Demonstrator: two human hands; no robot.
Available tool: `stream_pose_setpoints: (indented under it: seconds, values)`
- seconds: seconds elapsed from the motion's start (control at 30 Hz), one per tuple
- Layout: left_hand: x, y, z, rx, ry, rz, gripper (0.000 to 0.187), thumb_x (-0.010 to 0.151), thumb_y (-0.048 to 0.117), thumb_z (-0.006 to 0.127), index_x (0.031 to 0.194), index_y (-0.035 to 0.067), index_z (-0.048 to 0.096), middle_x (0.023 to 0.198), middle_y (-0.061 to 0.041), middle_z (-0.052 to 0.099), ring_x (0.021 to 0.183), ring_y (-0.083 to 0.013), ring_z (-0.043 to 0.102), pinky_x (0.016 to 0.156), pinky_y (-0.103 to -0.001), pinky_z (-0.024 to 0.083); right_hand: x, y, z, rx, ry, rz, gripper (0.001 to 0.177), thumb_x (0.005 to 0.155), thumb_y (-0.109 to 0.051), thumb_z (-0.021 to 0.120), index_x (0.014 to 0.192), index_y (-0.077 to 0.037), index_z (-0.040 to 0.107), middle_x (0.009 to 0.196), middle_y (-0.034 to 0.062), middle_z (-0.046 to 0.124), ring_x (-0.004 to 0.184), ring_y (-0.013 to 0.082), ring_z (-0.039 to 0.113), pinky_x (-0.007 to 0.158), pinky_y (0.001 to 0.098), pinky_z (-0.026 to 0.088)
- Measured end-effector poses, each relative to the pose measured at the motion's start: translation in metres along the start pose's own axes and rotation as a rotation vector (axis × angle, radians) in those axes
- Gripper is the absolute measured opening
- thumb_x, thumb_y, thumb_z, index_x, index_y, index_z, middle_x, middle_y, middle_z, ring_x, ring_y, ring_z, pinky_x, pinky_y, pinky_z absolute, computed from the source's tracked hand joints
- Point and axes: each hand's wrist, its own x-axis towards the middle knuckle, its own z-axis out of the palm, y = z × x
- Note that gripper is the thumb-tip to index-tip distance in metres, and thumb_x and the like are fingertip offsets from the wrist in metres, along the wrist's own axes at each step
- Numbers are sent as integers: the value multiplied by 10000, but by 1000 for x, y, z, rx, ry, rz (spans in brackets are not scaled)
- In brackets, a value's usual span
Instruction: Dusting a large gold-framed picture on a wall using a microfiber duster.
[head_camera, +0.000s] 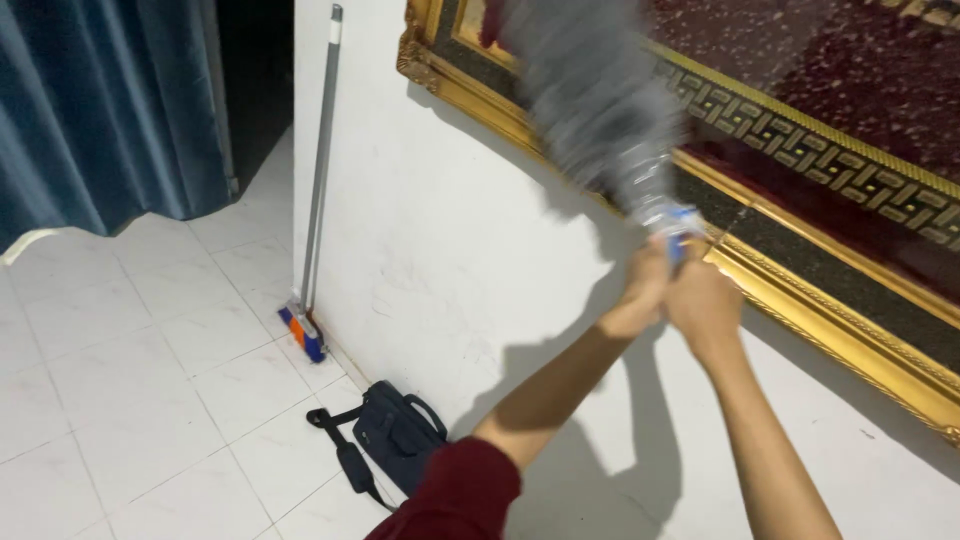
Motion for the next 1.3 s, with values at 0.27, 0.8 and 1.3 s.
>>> stream_pose_setpoints:
  seconds: [0.27,0.8,1.3]
  values:
    - [-27,-12,-96,-698,257,-370,550,1107,478,288,1244,58,616,1105,-88,704,961,-221,694,848,-384,575,-17,-62,28,-136,-337,-184,490,977,-442,467,1100,-17,677,1004,293,733,966,472,716,877,564,554]
    - [-4,155,37,592,-153,243,522,1058,462,367,1141,78,711,1129,-248,724,1064,-482,654,924,-573,478,27,-27,-27,479,419,124,416,1086,-339,654,1086,72,593,864,286,703,828,422,726,743,532,524]
    - [48,51,-140,-167,357,-217,593,1080,474,393,1139,-61,641,976,-185,696,837,-286,666,690,-470,548,48,-121,37,58,-285,-111,465,850,-403,651,1146,-50,717,1041,309,715,1030,499,680,934,570,522]
